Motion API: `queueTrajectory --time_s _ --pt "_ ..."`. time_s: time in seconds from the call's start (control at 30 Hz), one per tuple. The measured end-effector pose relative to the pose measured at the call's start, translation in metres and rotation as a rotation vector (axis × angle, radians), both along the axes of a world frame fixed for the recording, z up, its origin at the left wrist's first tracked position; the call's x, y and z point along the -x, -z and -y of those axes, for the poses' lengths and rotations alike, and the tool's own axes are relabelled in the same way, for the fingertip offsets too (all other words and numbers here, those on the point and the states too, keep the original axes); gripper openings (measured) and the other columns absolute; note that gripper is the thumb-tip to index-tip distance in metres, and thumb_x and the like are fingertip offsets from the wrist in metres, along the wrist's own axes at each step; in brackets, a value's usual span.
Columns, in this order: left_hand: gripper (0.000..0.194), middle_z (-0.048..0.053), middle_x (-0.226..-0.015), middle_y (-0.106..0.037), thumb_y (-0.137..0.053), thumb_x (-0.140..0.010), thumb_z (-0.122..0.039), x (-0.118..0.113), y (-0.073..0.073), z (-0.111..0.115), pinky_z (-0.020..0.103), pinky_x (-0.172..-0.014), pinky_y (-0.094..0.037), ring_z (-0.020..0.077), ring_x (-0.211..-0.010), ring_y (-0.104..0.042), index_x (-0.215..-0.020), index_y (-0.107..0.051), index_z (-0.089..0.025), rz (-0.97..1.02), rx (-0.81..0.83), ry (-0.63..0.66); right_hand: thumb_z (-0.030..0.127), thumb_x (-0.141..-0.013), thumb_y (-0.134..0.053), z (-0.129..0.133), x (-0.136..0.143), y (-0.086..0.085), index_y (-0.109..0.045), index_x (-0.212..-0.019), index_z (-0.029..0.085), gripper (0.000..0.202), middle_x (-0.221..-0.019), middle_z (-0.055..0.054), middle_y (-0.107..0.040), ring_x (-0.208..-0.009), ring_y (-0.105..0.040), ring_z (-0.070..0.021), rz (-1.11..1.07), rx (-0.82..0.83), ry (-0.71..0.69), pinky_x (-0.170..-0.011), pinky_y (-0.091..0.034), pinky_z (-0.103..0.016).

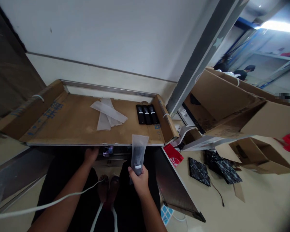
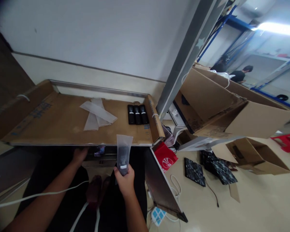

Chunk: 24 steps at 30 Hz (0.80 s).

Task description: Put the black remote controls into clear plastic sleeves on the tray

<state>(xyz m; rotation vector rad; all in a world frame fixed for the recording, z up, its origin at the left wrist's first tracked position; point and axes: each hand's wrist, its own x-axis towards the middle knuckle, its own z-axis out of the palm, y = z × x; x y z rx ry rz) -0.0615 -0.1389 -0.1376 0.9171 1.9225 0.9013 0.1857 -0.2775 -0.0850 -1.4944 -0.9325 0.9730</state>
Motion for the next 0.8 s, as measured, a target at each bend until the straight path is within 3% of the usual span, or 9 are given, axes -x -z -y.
queueTrajectory --time_s 0.07,0.2,0.3,0.4,0.47,0.6,0.8 --pt "0.016 0.01 -0.068 -0.067 -0.072 -0.077 -0.034 0.005 -0.006 0.009 0.039 -0.067 -0.053 0.0377 -0.091 -0.07 -0.078 -0.068 -0.018 0.027 -0.009 0.034 0.043 -0.069 -0.077 0.0 0.0 0.001 -0.056 -0.067 0.019 0.032 -0.057 0.003 -0.047 -0.053 -0.039 -0.0113 0.008 -0.005 -0.006 -0.048 -0.037 -0.024" --pt "0.034 0.005 -0.067 -0.064 -0.073 -0.071 -0.045 0.015 -0.032 0.04 0.03 -0.052 -0.046 0.0211 -0.059 -0.06 -0.086 -0.073 -0.015 0.284 -0.034 0.136 0.038 -0.07 -0.075 0.003 0.001 0.001 -0.059 -0.069 0.018 0.025 -0.058 0.003 -0.048 -0.055 -0.037 -0.0108 0.054 -0.033 -0.054 -0.05 -0.036 -0.023" --pt "0.05 0.008 -0.083 -0.069 -0.071 -0.075 -0.059 0.025 -0.062 0.064 0.03 -0.059 -0.051 0.0208 -0.069 -0.064 -0.099 -0.076 -0.015 0.486 -0.099 0.264 0.029 -0.071 -0.071 0.009 0.01 -0.004 -0.06 -0.069 0.017 0.016 -0.06 0.005 -0.047 -0.056 -0.035 -0.0097 0.074 -0.034 -0.249 -0.052 -0.033 -0.022" --pt "0.061 0.011 -0.092 -0.072 -0.064 -0.078 -0.072 0.033 -0.094 0.082 0.035 -0.065 -0.055 0.0263 -0.08 -0.067 -0.105 -0.077 -0.018 0.59 -0.16 0.502 0.023 -0.07 -0.069 0.018 0.025 -0.011 -0.065 -0.074 0.017 0.008 -0.064 0.005 -0.053 -0.059 -0.04 -0.0099 0.07 0.022 -0.481 -0.055 -0.035 -0.021" --pt "0.057 0.01 -0.078 -0.07 -0.062 -0.079 -0.073 0.036 -0.114 0.09 0.033 -0.061 -0.053 0.0245 -0.069 -0.064 -0.09 -0.078 -0.019 0.486 -0.182 0.613 0.021 -0.069 -0.069 0.023 0.034 -0.016 -0.067 -0.076 0.017 0.008 -0.067 0.005 -0.056 -0.06 -0.043 -0.0099 0.073 0.081 -0.58 -0.057 -0.037 -0.02" --pt "0.045 0.003 -0.057 -0.058 -0.064 -0.082 -0.063 0.037 -0.147 0.097 0.029 -0.049 -0.046 0.018 -0.05 -0.052 -0.063 -0.071 -0.023 0.096 -0.272 0.561 0.026 -0.067 -0.078 0.027 0.044 -0.02 -0.068 -0.076 0.017 0.017 -0.066 0.007 -0.052 -0.06 -0.04 -0.0088 0.053 0.141 -0.673 -0.056 -0.035 -0.018" --pt "0.034 0.001 -0.075 -0.07 -0.061 -0.078 -0.066 0.037 -0.199 0.101 0.038 -0.055 -0.059 0.0283 -0.068 -0.067 -0.078 -0.08 -0.038 -0.098 -0.43 0.441 0.033 -0.056 -0.091 0.03 0.054 -0.025 -0.071 -0.091 0.019 0.042 -0.075 0.006 -0.055 -0.066 -0.044 -0.0095 -0.219 0.262 -0.746 -0.058 -0.037 -0.018"
